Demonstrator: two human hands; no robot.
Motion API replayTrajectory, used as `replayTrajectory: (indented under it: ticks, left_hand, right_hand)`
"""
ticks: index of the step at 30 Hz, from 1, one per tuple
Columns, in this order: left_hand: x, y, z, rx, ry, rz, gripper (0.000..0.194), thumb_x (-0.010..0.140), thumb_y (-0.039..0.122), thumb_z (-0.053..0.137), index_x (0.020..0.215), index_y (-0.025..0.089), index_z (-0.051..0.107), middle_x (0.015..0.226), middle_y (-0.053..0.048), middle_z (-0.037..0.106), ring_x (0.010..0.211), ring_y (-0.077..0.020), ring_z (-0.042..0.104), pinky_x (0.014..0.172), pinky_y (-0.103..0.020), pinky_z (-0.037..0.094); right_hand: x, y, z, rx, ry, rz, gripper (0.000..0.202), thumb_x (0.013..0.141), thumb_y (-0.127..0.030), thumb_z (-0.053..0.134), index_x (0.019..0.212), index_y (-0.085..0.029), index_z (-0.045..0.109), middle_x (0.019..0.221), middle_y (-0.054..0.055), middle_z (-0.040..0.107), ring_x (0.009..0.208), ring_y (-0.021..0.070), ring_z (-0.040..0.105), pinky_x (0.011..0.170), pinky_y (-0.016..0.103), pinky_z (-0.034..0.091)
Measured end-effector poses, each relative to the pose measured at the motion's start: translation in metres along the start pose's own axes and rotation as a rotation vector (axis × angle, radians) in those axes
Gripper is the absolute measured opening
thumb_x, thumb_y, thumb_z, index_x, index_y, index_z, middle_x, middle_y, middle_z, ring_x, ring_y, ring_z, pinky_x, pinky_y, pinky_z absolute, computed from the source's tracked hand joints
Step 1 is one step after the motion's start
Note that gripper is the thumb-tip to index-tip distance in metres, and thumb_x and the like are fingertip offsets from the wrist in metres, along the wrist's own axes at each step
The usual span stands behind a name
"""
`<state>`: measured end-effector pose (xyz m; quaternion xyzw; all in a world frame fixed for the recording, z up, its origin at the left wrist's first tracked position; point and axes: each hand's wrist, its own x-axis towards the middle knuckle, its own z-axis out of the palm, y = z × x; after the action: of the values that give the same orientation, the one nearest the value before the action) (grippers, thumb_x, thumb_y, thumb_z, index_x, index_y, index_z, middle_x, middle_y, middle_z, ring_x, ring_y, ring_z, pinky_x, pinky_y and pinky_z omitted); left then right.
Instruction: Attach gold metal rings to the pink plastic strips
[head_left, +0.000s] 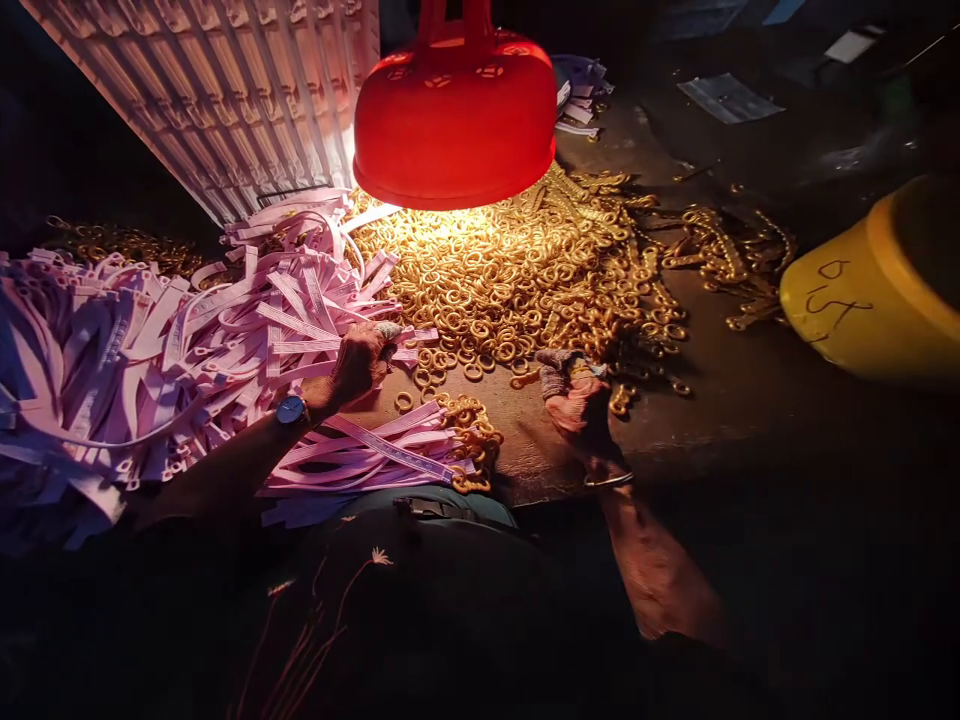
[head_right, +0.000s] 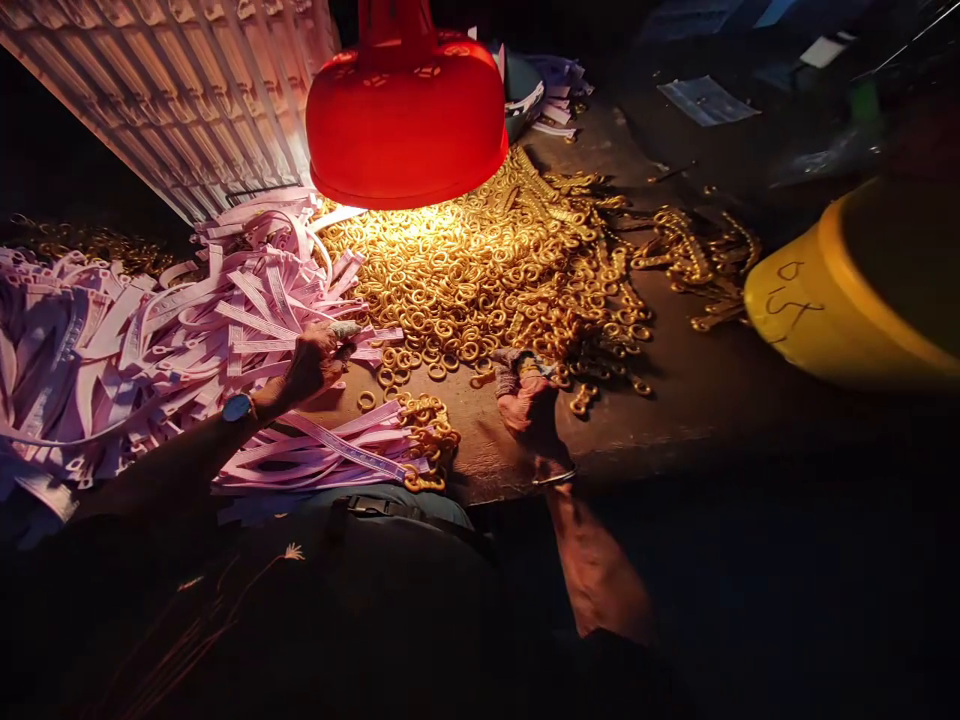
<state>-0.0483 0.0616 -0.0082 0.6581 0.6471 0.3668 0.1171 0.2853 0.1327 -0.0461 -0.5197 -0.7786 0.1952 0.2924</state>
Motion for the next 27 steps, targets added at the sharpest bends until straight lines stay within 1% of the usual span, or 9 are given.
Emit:
replayTrajectory:
  ticks: [3, 5, 8, 11, 14, 16, 19, 23, 27]
  left_hand:
    - [-0.015, 0.026, 0.000, -0.038, 0.071, -0.005, 0.025, 0.084, 0.023, 0.064, 0.106, 0.017, 0.072, 0.092, -0.008, 0.073, 0.077, -0.0178, 0.063, 0.075, -0.031, 0.050]
    - [-0.024, 0.037, 0.004, -0.151, 0.076, -0.116, 0.032, 0.080, 0.026, 0.069, 0.111, 0.016, 0.072, 0.085, -0.005, 0.072, 0.067, -0.0143, 0.060, 0.066, -0.027, 0.048]
    - [-0.035, 0.040, 0.014, -0.454, -0.103, -0.370, 0.031, 0.075, 0.031, 0.073, 0.100, 0.013, 0.073, 0.064, 0.000, 0.063, 0.053, -0.0116, 0.052, 0.053, -0.024, 0.041]
    - [-0.044, 0.029, 0.026, -0.739, -0.245, -0.536, 0.023, 0.069, 0.034, 0.075, 0.074, 0.013, 0.065, 0.058, 0.001, 0.056, 0.051, -0.0090, 0.046, 0.050, -0.023, 0.035]
    - [-0.052, 0.021, 0.033, -0.877, -0.196, -0.642, 0.028, 0.066, 0.036, 0.079, 0.071, 0.013, 0.063, 0.059, 0.002, 0.055, 0.052, -0.0077, 0.043, 0.051, -0.022, 0.032]
    - [-0.054, 0.021, 0.033, -0.918, -0.154, -0.668, 0.032, 0.068, 0.038, 0.080, 0.082, 0.012, 0.068, 0.062, 0.002, 0.058, 0.054, -0.0082, 0.045, 0.052, -0.022, 0.035]
    - [-0.054, 0.029, 0.028, -0.952, -0.142, -0.632, 0.036, 0.070, 0.038, 0.082, 0.095, 0.014, 0.072, 0.067, 0.000, 0.062, 0.057, -0.0096, 0.047, 0.054, -0.023, 0.039]
    - [-0.050, 0.040, 0.019, -0.997, -0.176, -0.614, 0.038, 0.072, 0.040, 0.082, 0.101, 0.017, 0.073, 0.068, -0.003, 0.064, 0.053, -0.0098, 0.048, 0.049, -0.023, 0.040]
    - [-0.049, 0.040, 0.017, -0.962, -0.192, -0.650, 0.045, 0.072, 0.046, 0.080, 0.103, 0.016, 0.070, 0.067, -0.004, 0.064, 0.052, -0.0115, 0.053, 0.047, -0.023, 0.043]
  right_hand:
    - [0.011, -0.048, 0.036, 0.272, -0.089, -0.174, 0.027, 0.091, -0.030, 0.047, 0.101, -0.018, 0.070, 0.087, 0.011, 0.072, 0.084, 0.0222, 0.067, 0.085, 0.037, 0.056]
    - [0.017, -0.080, 0.056, 0.417, -0.120, -0.226, 0.022, 0.092, -0.033, 0.053, 0.097, -0.019, 0.069, 0.084, 0.009, 0.071, 0.083, 0.0222, 0.067, 0.086, 0.037, 0.055]
    - [0.018, -0.113, 0.074, 0.598, -0.206, -0.222, 0.026, 0.096, -0.042, 0.054, 0.101, -0.019, 0.066, 0.088, 0.008, 0.071, 0.080, 0.0197, 0.066, 0.077, 0.033, 0.055]
    - [0.023, -0.121, 0.080, 0.641, -0.378, -0.281, 0.033, 0.096, -0.050, 0.055, 0.101, -0.019, 0.064, 0.084, 0.005, 0.069, 0.070, 0.0157, 0.060, 0.066, 0.028, 0.051]
    - [0.047, -0.112, 0.081, 0.509, -0.411, -0.377, 0.035, 0.096, -0.052, 0.056, 0.093, -0.018, 0.065, 0.080, 0.006, 0.067, 0.070, 0.0157, 0.058, 0.067, 0.028, 0.048]
    - [0.077, -0.106, 0.083, 0.381, -0.282, -0.362, 0.034, 0.095, -0.049, 0.055, 0.096, -0.018, 0.068, 0.081, 0.009, 0.068, 0.080, 0.0197, 0.062, 0.077, 0.032, 0.050]
    - [0.130, -0.107, 0.087, 0.099, -0.114, -0.235, 0.033, 0.092, -0.043, 0.060, 0.108, -0.016, 0.070, 0.090, 0.015, 0.071, 0.099, 0.0281, 0.063, 0.095, 0.041, 0.048]
    - [0.183, -0.118, 0.094, -0.230, -0.166, -0.118, 0.030, 0.090, -0.031, 0.061, 0.111, -0.010, 0.067, 0.107, 0.023, 0.070, 0.112, 0.0351, 0.060, 0.106, 0.052, 0.040]
    - [0.204, -0.126, 0.108, -0.285, -0.219, -0.134, 0.031, 0.090, -0.015, 0.052, 0.118, -0.009, 0.063, 0.110, 0.024, 0.069, 0.110, 0.0346, 0.060, 0.107, 0.060, 0.036]
